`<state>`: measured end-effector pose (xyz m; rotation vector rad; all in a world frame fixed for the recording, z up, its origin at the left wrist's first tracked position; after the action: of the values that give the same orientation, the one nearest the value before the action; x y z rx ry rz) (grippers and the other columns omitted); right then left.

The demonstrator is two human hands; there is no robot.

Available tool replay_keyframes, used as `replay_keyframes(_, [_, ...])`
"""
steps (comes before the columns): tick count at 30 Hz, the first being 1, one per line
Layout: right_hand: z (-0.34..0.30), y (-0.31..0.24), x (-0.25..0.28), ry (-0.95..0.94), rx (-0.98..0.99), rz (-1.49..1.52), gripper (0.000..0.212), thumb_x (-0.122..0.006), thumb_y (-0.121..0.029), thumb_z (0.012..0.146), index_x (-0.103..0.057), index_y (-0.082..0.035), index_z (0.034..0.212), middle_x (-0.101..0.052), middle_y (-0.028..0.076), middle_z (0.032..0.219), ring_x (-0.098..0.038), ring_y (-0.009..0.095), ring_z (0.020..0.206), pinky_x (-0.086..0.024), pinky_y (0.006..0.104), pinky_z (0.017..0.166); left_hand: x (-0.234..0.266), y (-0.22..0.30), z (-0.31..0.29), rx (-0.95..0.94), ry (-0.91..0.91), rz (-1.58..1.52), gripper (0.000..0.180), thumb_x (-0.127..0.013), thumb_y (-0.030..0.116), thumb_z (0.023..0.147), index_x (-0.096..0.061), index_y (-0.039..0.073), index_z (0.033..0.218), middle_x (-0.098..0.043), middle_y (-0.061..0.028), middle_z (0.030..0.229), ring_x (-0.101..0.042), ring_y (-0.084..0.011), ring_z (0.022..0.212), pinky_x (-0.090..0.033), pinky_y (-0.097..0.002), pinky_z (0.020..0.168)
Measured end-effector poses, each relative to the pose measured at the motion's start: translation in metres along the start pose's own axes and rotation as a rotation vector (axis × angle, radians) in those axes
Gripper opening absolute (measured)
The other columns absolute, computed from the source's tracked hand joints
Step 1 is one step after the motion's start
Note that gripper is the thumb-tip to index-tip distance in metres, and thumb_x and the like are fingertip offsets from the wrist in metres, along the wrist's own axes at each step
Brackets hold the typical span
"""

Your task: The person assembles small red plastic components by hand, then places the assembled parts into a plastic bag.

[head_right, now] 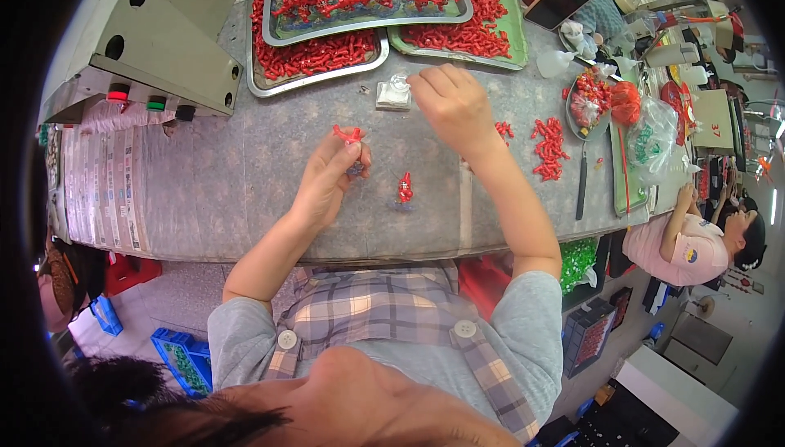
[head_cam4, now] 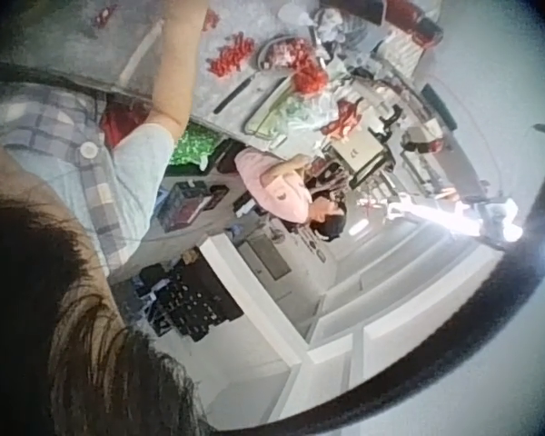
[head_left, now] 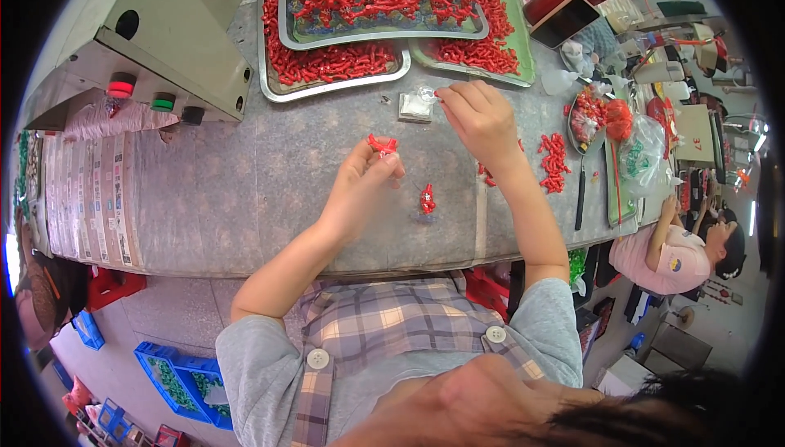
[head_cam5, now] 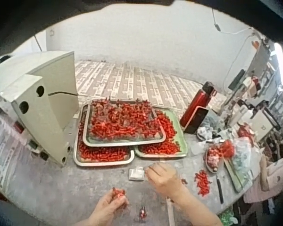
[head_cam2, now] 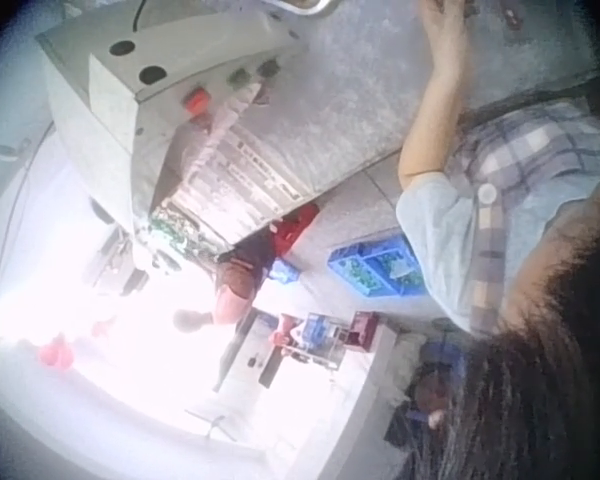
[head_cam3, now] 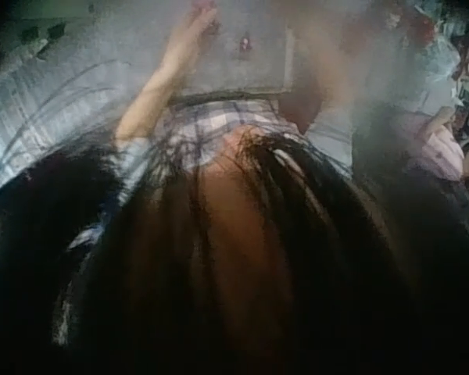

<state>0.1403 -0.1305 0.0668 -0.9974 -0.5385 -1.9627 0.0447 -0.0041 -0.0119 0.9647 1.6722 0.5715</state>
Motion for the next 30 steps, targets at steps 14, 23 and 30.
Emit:
replay_keyframes(14, [0.009, 0.007, -0.012, -0.140, -0.084, 0.149, 0.009, -0.062, -0.007, 0.069, -0.059, -0.005, 0.078, -0.055, 0.005, 0.074, -0.055, 0.022, 0.073, -0.045, 0.0333, 0.064, -0.001, 0.002, -0.001, 0.001, -0.030, -0.036, 0.019, -0.049, 0.024, 0.090, -0.048, 0.009, 0.101, -0.054, -0.0039, 0.083, -0.048, -0.0110, 0.079, -0.039, -0.0263, 0.071])
replay_keyframes(23, [0.008, 0.001, -0.010, -0.095, -0.075, 0.162, 0.010, -0.064, -0.008, 0.069, -0.060, -0.006, 0.079, -0.055, 0.005, 0.074, -0.054, 0.022, 0.072, -0.044, 0.0332, 0.063, 0.002, 0.000, 0.000, 0.026, 0.011, -0.056, 0.019, -0.055, 0.022, 0.087, -0.052, 0.010, 0.102, -0.056, -0.0023, 0.097, -0.050, -0.0111, 0.092, -0.037, -0.0271, 0.083])
replay_keyframes(30, [0.007, -0.001, -0.007, -0.074, -0.075, 0.118, 0.013, -0.066, -0.005, 0.068, -0.062, -0.007, 0.081, -0.058, 0.005, 0.076, -0.056, 0.022, 0.072, -0.046, 0.0332, 0.063, 0.003, 0.004, 0.002, -0.059, 0.037, -0.064, 0.015, -0.060, 0.017, 0.085, -0.056, 0.008, 0.097, -0.055, 0.0023, 0.094, -0.048, -0.0065, 0.090, -0.036, -0.0223, 0.082])
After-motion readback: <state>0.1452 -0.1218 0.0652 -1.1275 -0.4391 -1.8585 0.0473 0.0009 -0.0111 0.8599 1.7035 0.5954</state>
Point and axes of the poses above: each hand's wrist, its own z-axis towards the middle knuckle, its own x-axis out of the back of the hand, y = z × x, the point moved 6 cm from there along z, towards the middle knuckle
